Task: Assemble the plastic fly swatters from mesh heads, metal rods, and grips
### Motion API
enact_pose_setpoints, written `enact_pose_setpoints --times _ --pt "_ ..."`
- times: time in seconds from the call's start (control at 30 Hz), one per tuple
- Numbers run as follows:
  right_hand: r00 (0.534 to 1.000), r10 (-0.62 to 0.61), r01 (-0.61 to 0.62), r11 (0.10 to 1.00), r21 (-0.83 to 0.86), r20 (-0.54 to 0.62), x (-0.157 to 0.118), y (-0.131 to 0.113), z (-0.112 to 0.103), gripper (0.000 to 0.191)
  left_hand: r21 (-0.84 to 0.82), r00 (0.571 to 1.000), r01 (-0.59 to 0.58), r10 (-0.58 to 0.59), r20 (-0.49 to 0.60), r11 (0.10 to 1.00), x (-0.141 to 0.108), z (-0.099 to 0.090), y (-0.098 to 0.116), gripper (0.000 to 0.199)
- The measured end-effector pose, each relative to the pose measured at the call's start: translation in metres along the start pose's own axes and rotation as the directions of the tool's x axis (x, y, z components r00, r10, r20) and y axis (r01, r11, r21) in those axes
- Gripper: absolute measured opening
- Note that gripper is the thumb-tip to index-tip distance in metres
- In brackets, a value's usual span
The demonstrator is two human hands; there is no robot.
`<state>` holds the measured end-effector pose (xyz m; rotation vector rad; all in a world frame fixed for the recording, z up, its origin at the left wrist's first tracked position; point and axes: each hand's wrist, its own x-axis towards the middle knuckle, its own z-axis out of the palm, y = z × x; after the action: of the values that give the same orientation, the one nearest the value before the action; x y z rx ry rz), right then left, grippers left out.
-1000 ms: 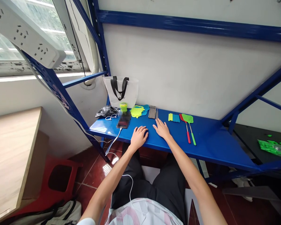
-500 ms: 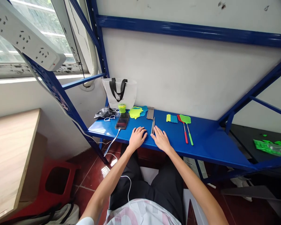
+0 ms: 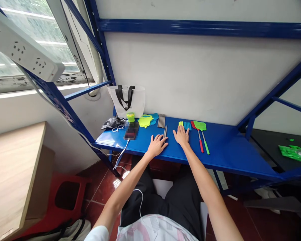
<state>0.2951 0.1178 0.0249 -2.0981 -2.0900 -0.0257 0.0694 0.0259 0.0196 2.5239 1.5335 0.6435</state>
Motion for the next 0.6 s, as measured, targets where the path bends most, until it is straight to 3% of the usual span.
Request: enact_pose_setpoints --times 0.27,0.4,0.6 --pt "0.990 -0.119 0.122 0.992 0.035 -0.072 -0.039 -0.003 0.007 0.075 -0.015 0.997 -0.013 0.012 -0.077 1.000 -0.007 0.000 0.002 0.048" --pt "0.976 -0.193 0.206 0.969 0.140 -0.100 -0.076 -0.006 0.011 0.073 -0.025 0.989 -0.014 0.010 -0.149 1.000 -0.009 -0.005 0.004 0.039" --pt "0.935 -0.319 0.347 0.912 0.219 -0.154 -0.134 -0.017 0.011 0.067 0.003 0.990 -0.076 0.076 -0.120 0.997 -0.011 -0.009 0.007 0.035"
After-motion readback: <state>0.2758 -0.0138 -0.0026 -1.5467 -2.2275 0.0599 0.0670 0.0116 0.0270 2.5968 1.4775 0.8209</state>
